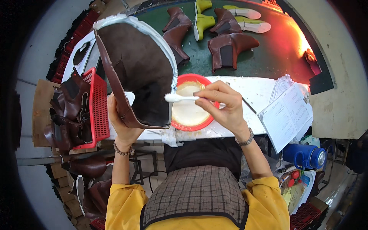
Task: The person is applying glue to the upper edges of brown leather boot components using a brush and a bowl of adhesive on a factory production line.
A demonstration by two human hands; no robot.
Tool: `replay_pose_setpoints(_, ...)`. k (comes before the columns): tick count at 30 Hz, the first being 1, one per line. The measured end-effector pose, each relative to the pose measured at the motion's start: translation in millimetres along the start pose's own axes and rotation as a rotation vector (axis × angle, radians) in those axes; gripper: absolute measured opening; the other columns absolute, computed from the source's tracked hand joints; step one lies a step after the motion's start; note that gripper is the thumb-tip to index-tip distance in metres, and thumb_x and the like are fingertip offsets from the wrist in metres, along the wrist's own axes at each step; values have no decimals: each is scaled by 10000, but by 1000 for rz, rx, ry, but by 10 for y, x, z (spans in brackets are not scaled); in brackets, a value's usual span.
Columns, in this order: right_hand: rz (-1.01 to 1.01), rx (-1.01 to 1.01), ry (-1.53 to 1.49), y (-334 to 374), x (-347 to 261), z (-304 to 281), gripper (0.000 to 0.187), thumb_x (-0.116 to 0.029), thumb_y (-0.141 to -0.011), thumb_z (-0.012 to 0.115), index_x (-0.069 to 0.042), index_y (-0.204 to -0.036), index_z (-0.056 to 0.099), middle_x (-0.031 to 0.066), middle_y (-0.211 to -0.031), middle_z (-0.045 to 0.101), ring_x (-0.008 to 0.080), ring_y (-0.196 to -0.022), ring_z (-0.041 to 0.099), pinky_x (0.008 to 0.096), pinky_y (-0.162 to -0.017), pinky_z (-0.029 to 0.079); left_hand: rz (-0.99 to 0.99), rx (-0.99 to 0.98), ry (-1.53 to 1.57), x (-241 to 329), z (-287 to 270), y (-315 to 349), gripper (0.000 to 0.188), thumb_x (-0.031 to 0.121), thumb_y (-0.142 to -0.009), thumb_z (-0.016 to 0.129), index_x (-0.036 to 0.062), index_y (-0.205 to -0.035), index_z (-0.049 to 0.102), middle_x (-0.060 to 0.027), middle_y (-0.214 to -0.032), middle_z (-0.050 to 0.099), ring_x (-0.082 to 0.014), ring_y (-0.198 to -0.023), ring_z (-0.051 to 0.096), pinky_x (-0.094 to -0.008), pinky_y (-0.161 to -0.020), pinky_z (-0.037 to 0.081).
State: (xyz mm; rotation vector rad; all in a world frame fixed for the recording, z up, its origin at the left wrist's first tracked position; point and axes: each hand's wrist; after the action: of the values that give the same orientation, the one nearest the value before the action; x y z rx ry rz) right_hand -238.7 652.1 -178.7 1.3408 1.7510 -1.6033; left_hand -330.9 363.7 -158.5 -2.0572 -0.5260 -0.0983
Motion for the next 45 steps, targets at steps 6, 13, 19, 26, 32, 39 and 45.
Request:
replay_pose_setpoints(6,-97,-110,144,7,-97,-6,194,0,-784,839,-15,-974,802,88,-846,699,177,-761,667,295,-659,520,6,98,-83,-150,111,-17,1004,36,-678,902,128,-1521,365,-220,-1459,516,-405,-1268,540,-496,-1024,426)
replay_pose_setpoints(13,137,-160,210,28,-26,-44,131,-111,-862,796,-22,-958,793,78,-863,720,176,-680,663,284,-592,489,-169,-167,-320,-173,-175,182,1070,59,-638,867,70,-1560,323,-181,-1532,465,-329,-1389,486,-511,-1187,301)
replay_pose_setpoints(19,-26,-393,1093,93,497,126,109,-178,-790,787,-77,-791,745,53,-814,653,241,-771,670,399,-650,529,-784,-83,813,-395,-692,568,1129,5,-613,851,12,-1595,295,-171,-1515,487,-297,-1401,485,-405,-1169,381)
replay_pose_setpoints(26,169,-117,537,-121,255,-248,111,-183,-842,806,-118,-931,805,65,-785,662,188,-681,653,321,-587,504,-1017,-253,1596,-440,-889,886,922,167,-668,830,-70,-1476,454,-290,-1376,590,-447,-1231,609,-565,-1023,502)
replay_pose_setpoints(32,-68,-74,177,-419,49,-153,163,-73,-834,818,-43,-993,797,51,-881,675,135,-754,638,260,-656,495,-1060,-315,1747,-311,-686,888,976,239,-642,820,-79,-1481,434,-328,-1309,610,-481,-1154,645,-593,-939,556)
replay_pose_setpoints(39,17,-32,153,-148,86,-238,150,-63,-837,807,-39,-984,792,60,-887,672,145,-750,628,280,-680,476,-1132,-357,1794,-383,-768,902,982,247,-636,820,-84,-1476,435,-334,-1300,612,-484,-1146,648,-591,-935,557)
replay_pose_setpoints(45,-114,-87,213,-441,-1,-84,150,-114,-831,826,-76,-974,803,33,-874,672,156,-784,602,310,-750,380,-1244,-373,1828,-269,-645,887,987,254,-630,820,-88,-1473,436,-340,-1293,613,-486,-1140,650,-589,-932,558)
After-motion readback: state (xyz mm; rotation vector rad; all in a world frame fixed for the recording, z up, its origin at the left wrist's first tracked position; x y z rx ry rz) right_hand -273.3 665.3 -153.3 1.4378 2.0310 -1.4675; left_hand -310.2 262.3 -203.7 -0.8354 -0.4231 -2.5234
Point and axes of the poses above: each hand's wrist, its own y-axis away from the middle knuckle, its own z-axis out of the palm, x = y × z
